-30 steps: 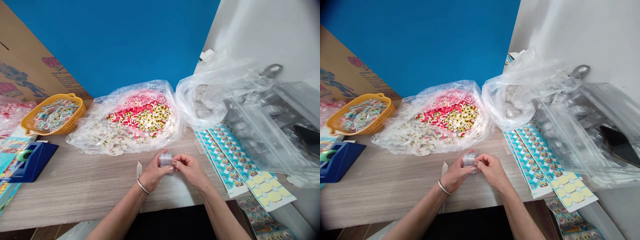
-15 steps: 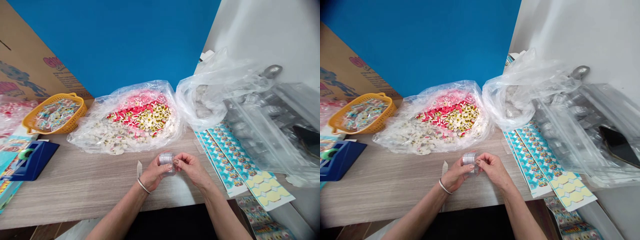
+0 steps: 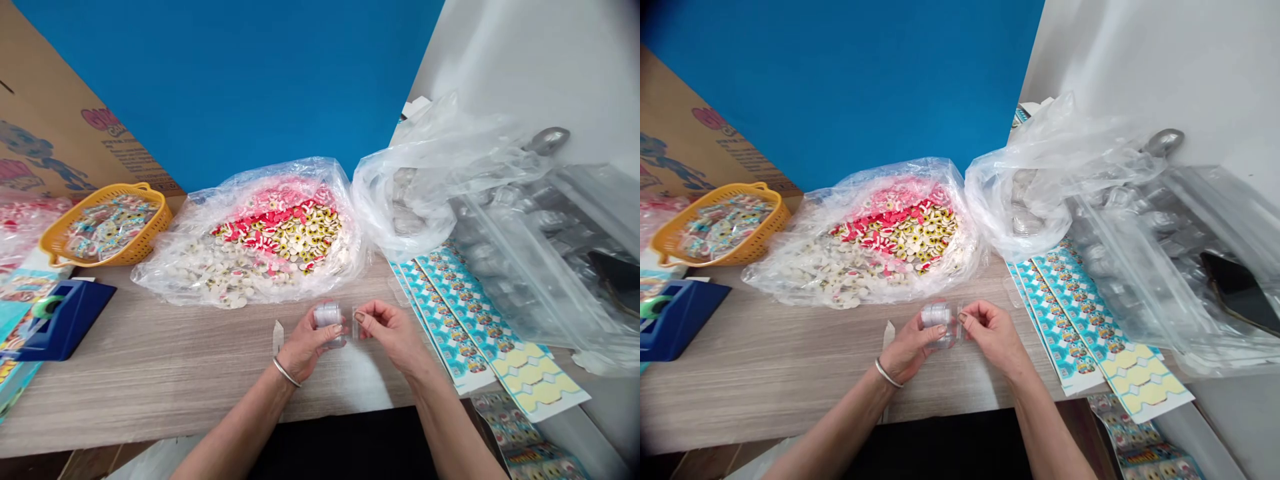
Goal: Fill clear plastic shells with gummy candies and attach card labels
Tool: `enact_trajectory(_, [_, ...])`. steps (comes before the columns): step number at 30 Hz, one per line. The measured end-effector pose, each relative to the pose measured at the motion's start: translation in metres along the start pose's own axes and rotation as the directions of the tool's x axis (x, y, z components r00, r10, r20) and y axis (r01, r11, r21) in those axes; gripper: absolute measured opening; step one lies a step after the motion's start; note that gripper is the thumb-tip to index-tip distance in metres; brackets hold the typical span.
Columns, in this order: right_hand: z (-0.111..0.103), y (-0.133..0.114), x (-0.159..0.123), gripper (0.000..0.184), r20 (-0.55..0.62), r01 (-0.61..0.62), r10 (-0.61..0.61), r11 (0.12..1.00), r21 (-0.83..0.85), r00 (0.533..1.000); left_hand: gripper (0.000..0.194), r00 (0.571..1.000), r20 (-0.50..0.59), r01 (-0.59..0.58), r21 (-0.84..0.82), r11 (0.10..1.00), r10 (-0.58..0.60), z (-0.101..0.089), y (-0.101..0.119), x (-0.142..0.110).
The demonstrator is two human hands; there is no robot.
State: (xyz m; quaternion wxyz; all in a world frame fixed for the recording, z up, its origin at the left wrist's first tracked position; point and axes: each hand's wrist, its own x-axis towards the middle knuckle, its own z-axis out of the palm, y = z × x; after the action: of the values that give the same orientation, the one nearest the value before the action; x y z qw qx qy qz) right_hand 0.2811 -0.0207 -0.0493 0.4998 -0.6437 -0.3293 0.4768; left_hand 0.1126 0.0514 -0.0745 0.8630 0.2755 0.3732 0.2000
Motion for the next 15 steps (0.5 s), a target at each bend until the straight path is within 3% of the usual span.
enact_trajectory(4, [-0.012, 0.0, 0.007, 0.026, -0.21, 0.02, -0.074, 0.968, -0.249, 0.975, 0.087, 0.999, -0.033, -0.021, 0.078, 0.997, 0.024, 0.003, -0.001, 0.001])
enact_trajectory(6, [-0.01, 0.001, 0.007, 0.023, -0.156, 0.031, -0.079, 0.957, -0.289, 0.985, 0.088, 0.997, -0.059, -0.044, 0.128, 0.991, 0.052, 0.005, -0.004, 0.002])
enact_trajectory(10, [0.004, 0.001, 0.001, 0.018, 0.137, 0.077, -0.053, 0.98, -0.182, 0.989, 0.087, 0.992, -0.067, -0.095, 0.18, 0.979, 0.108, 0.004, -0.009, 0.005])
enact_trajectory(12, [0.007, 0.001, -0.002, 0.019, 0.157, 0.078, -0.05, 0.98, -0.181, 0.986, 0.087, 0.994, -0.059, -0.079, 0.136, 0.988, 0.088, 0.004, -0.008, 0.005])
enact_trajectory(15, [0.001, 0.0, -0.001, 0.022, 0.066, 0.07, -0.058, 0.98, -0.188, 0.996, 0.087, 0.999, -0.024, -0.039, 0.048, 0.998, 0.04, 0.005, -0.005, 0.002])
